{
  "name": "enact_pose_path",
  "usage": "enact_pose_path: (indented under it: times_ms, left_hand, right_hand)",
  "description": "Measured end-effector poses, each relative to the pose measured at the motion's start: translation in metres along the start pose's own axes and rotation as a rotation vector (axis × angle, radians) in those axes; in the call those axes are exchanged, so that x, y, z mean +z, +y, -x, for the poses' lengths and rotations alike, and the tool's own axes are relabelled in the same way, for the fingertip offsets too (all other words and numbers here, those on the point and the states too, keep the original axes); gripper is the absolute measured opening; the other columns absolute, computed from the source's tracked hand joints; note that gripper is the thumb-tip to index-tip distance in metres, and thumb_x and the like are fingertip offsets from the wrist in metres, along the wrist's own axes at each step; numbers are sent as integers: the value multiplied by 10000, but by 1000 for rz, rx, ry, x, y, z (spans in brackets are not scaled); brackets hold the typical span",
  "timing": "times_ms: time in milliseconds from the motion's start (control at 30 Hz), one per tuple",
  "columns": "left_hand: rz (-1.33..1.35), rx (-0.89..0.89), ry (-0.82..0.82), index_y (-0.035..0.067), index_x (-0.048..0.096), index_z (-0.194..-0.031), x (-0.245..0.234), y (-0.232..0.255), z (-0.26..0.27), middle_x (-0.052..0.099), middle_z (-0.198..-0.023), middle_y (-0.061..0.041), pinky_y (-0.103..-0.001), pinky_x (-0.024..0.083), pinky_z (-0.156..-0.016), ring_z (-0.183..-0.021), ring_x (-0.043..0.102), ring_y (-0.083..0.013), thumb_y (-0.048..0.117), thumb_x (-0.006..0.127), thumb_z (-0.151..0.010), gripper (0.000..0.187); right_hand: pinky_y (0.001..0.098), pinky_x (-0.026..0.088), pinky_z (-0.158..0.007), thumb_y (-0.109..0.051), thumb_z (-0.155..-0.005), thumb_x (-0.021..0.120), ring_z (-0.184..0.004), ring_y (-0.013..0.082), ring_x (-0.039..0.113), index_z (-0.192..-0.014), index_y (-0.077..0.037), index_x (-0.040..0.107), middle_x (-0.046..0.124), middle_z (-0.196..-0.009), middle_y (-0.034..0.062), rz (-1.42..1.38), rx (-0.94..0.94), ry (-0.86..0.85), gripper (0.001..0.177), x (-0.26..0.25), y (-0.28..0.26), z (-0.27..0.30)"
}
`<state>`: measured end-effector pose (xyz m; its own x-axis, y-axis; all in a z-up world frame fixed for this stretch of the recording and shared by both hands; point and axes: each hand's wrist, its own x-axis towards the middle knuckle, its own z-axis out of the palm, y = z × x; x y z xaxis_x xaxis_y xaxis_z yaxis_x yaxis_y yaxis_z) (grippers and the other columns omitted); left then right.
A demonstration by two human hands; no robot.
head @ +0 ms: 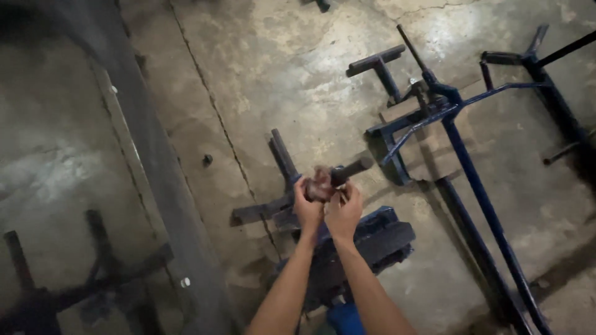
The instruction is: Wiping down various metal gym machines and bench pads with a cleaning cloth.
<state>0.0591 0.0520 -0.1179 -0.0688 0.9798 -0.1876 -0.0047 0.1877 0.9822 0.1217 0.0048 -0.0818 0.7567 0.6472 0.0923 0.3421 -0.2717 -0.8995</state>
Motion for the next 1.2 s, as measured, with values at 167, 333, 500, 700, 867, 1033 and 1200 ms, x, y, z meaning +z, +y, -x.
enact_pose_path:
  times_ms: [167, 333, 500, 700, 867, 1033, 1200]
  left_hand:
    - [-114, -20, 32, 72, 677, -1222, 5, -46, -19, 746, -1126, -196, -393, 551, -880, -1054, 721, -313, 216, 765, -810, 445]
    - [-207, -312, -123, 114, 702, -1284, -2, -62, -30, 737, -1185, -224, -391, 535, -912, -1099, 715, -358, 243, 694, -880, 425]
    - [-144, 28, -106, 15, 684, -1076, -6, -37, -23, 692, -1036, -217, -413, 541, -831, -955, 692, -394, 103, 659, -795, 295]
    - [-293, -77, -202, 24, 641, -970, 5, -125, -73, 687, -900, -247, -469, 526, -750, -814, 660, -448, 248, 708, -904, 243]
    - [-501, -69, -265, 64, 655, -1021, 9, -148, -68, 682, -968, -254, -537, 515, -762, -953, 633, -495, 280, 666, -942, 231]
    - [-423, 140, -174, 79, 685, -1124, 5, -95, -32, 675, -1019, -251, -526, 509, -807, -967, 633, -495, 240, 721, -817, 349]
    - [-141, -45, -117, 13, 665, -1015, 13, -43, 10, 707, -961, -189, -443, 541, -783, -900, 713, -369, 290, 797, -754, 402]
  right_hand:
    - [369, 529, -789, -157, -977, 627, -908, 275, 683, -1215, 36, 646, 718, -1022, 177, -54, 338, -121, 308, 29, 26, -4]
    - [301, 527, -843, -173, -971, 577, -955, 183, 685, -1188, -16, 688, 747, -1035, 33, -491, 866, -341, 290, 57, 115, -20]
    - [352, 562, -854, -58, -894, 546, -963, 224, 716, -1092, -24, 708, 761, -1027, 84, -833, 856, -230, 258, 70, 148, -17]
    - [387, 493, -746, -266, -1031, 614, -874, 238, 629, -1083, -110, 697, 698, -964, 53, -884, 1062, -381, 184, 128, 299, -25]
    - [373, 536, -859, -158, -968, 560, -974, 235, 671, -1114, -81, 707, 744, -1051, 68, -877, 1044, -332, 221, 105, 269, -29]
    - [357, 537, -892, -103, -974, 575, -994, 235, 689, -1147, -7, 692, 734, -1085, 110, -933, 868, -283, 230, 39, 154, -20]
    - [309, 564, -804, -41, -930, 664, -949, 176, 679, -1208, -56, 633, 693, -1095, 51, -575, 627, 19, 280, 14, 92, -6]
